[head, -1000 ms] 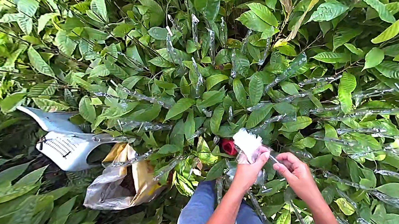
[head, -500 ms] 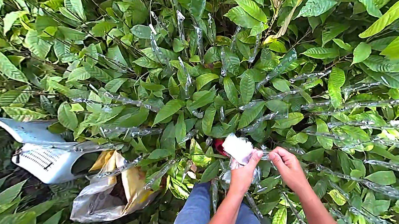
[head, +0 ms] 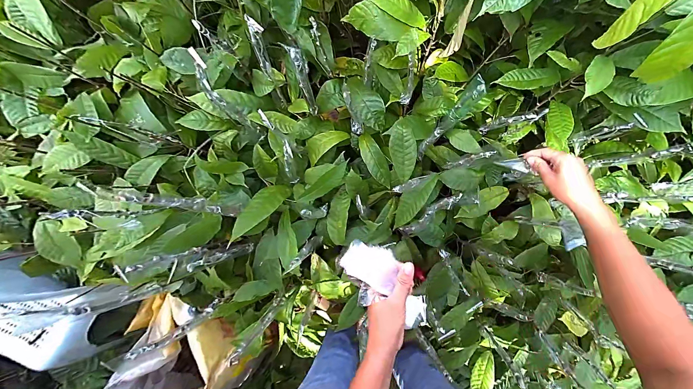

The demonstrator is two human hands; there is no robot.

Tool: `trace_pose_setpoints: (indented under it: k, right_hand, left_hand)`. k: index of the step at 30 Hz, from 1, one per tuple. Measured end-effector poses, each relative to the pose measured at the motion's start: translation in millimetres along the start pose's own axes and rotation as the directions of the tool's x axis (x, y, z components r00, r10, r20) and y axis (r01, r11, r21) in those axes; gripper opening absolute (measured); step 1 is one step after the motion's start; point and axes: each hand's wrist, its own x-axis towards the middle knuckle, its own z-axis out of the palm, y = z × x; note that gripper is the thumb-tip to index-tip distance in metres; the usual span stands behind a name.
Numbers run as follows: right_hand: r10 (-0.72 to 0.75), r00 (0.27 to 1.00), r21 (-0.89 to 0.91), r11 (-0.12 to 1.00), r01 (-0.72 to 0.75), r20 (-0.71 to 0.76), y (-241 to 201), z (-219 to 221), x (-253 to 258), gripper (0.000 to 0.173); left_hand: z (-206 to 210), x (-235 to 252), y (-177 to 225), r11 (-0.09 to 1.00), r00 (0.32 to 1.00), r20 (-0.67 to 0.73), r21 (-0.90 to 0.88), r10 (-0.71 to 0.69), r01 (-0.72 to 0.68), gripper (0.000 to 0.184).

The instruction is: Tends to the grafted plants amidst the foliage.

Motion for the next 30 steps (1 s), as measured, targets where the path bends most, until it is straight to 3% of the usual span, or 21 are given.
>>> trace_pose_setpoints:
  k: [3, 8, 15, 25, 30]
  right_hand:
    - [0.251, 0.968, -0.217, 0.944, -0.247, -0.009, 20.7, -18.1, 49.9, 0.034]
    - [0.372, 0.916, -0.354, 0.845, -0.401, -0.151, 23.3, -42.6, 78.3, 0.039]
    - [0.335, 0.924, -0.429, 0.819, -0.382, -0.183, -6.4, -70.8, 86.3, 0.047]
    - [0.3, 0.948, -0.551, 0.776, -0.306, -0.103, -25.0, -81.7, 99.8, 0.037]
    - [0.296, 0.948, -0.498, 0.808, -0.315, -0.12, -27.2, -69.2, 109.8, 0.036]
  left_hand:
    - [-7.5, -1.3, -3.2, 1.0, 1.0, -0.001, 0.008, -0.015, 0.015, 0.003]
    - [-15.5, -4.4, -6.3, 0.998, 0.998, -0.037, 0.029, -0.058, 0.059, 0.004]
    - [-20.6, -0.5, -6.9, 0.997, 0.996, -0.068, 0.046, -0.064, 0.068, 0.003]
    - [-25.7, -3.2, -6.5, 0.998, 0.994, -0.094, 0.039, -0.054, 0.058, 0.006]
    - [-28.3, -7.0, -8.3, 0.997, 0.992, -0.113, 0.06, -0.048, 0.055, 0.006]
